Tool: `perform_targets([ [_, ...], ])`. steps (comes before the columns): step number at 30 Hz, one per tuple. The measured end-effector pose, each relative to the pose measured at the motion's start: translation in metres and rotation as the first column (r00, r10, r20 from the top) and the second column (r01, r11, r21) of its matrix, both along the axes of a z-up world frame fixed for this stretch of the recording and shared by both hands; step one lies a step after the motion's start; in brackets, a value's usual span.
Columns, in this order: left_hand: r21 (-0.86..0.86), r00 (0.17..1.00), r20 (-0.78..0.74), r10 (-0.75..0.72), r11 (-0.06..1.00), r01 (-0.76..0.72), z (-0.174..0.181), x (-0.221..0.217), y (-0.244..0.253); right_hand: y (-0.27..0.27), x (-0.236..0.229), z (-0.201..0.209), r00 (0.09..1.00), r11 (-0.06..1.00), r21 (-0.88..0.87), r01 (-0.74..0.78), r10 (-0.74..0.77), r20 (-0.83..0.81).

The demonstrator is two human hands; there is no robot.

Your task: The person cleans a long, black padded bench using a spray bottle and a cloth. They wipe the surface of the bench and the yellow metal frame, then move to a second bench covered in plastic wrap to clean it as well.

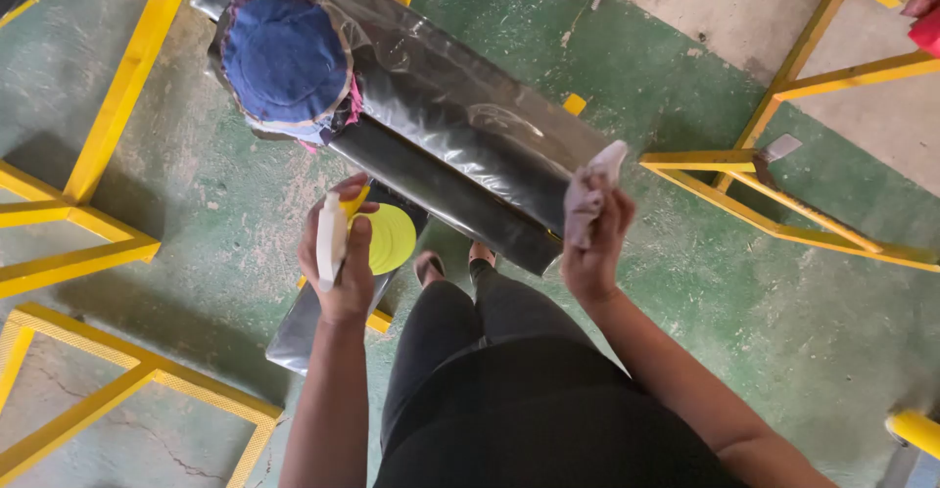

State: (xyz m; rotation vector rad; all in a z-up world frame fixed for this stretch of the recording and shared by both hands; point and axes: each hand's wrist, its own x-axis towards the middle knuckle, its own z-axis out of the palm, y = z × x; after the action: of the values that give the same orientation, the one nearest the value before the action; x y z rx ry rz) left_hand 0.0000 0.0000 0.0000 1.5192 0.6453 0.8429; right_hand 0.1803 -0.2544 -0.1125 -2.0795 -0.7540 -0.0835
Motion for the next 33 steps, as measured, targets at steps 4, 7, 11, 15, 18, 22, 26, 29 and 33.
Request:
perform_targets([
  [4, -0.037, 0.995, -0.096, -0.041, 0.999, 0.038, -0.006, 0.004, 0.023, 0.013, -0.001, 0.022, 0.989, 0.969, -0.245, -0.024, 0.058, 0.133],
  [7, -0.029, 0.998, -0.056, -0.028, 0.999, 0.026, -0.01, 0.002, 0.035, 0.015, -0.005, 0.007, 0.968, 0.914, -0.402, -0.049, 0.143, 0.206],
  [11, -0.047, 0.997, -0.035, -0.063, 0.997, 0.061, -0.012, -0.003, 0.053, 0.022, -0.015, -0.023, 0.951, 0.849, -0.525, 0.058, 0.114, 0.289],
  [15, -0.047, 0.991, -0.043, -0.124, 0.991, 0.121, -0.004, -0.01, 0.073, 0.057, -0.022, -0.03, 0.943, 0.838, -0.531, 0.124, 0.067, 0.327],
  [18, -0.083, 0.982, -0.022, -0.188, 0.979, 0.185, -0.007, -0.018, 0.088, 0.092, -0.031, -0.044, 0.943, 0.855, -0.506, 0.112, 0.069, 0.325],
  [22, -0.043, 0.965, -0.091, -0.247, 0.969, 0.244, -0.013, -0.025, 0.114, 0.153, -0.036, -0.053, 0.945, 0.875, -0.477, 0.083, 0.083, 0.316],
  [26, -0.099, 0.959, -0.128, -0.255, 0.965, 0.243, -0.019, -0.036, 0.137, 0.216, -0.047, -0.041, 0.946, 0.891, -0.454, -0.022, 0.165, 0.279],
  [29, -0.118, 0.958, -0.095, -0.27, 0.959, 0.258, -0.027, -0.043, 0.155, 0.249, -0.053, -0.031, 0.952, 0.872, -0.485, -0.065, 0.2, 0.231],
  [33, -0.124, 0.949, -0.196, -0.246, 0.966, 0.225, -0.034, -0.05, 0.172, 0.26, -0.06, -0.022, 0.951, 0.847, -0.514, -0.135, 0.257, 0.174],
])
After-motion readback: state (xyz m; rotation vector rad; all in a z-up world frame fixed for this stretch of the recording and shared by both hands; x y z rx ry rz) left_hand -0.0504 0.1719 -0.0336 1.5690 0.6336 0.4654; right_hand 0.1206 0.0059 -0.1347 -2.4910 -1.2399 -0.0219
